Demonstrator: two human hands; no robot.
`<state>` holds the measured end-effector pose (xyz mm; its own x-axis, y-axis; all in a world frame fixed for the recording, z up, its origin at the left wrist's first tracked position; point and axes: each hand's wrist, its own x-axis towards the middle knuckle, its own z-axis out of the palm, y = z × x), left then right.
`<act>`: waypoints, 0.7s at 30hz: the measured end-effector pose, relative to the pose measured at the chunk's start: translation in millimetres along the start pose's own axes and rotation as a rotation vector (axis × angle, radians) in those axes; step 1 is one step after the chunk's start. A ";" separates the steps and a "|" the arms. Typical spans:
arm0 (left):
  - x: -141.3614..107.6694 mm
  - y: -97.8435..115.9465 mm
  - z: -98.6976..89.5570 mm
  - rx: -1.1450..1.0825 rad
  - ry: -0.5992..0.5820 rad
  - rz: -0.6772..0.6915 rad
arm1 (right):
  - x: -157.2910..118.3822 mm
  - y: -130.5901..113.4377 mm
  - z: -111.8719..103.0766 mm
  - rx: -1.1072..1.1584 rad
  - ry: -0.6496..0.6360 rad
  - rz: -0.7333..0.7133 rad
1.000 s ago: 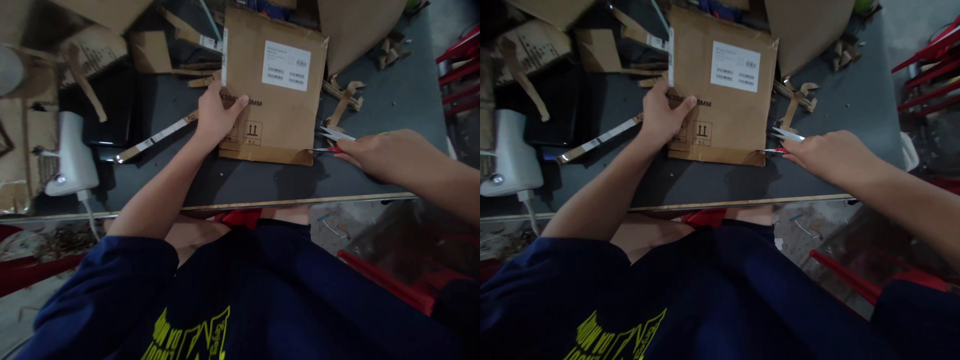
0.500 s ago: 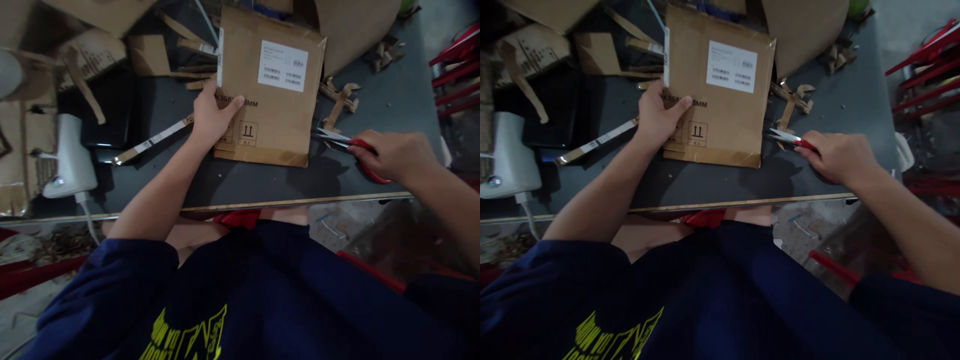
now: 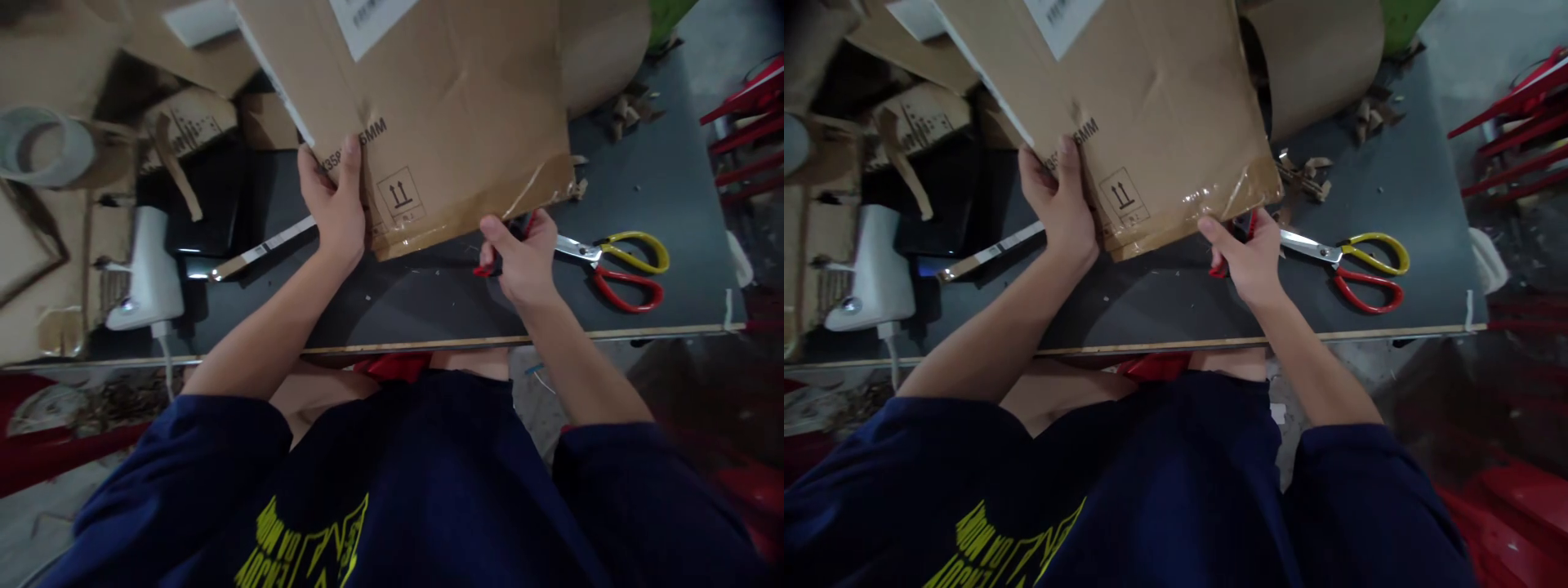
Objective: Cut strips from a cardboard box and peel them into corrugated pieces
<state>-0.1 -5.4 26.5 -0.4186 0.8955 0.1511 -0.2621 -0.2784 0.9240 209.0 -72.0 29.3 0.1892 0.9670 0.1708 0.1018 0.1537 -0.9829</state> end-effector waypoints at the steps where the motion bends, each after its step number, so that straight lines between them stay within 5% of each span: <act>1: -1.2 -0.7 0.9 -0.012 -0.009 -0.029 | 5.6 -0.9 7.0 0.076 -0.009 0.014; 6: 6.4 -10.8 -3.3 -0.039 -0.058 -0.019 | 21.2 -10.0 18.8 0.320 -0.049 0.091; 9: 12.1 -16.4 -8.1 -0.047 -0.078 0.015 | 21.1 -10.5 17.0 0.339 -0.114 0.153; 16: 5.4 -12.6 -6.3 -0.043 -0.144 -0.161 | 21.9 -6.1 14.0 0.337 -0.158 0.272; 21: 5.8 -10.5 -6.4 -0.051 -0.088 -0.083 | 23.2 -3.1 16.1 0.351 -0.160 0.273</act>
<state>-5.4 0.5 15.4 -0.3165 0.9425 0.1075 -0.3371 -0.2177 0.9160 197.4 -46.7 35.2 0.0075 0.9965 -0.0829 -0.2728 -0.0777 -0.9589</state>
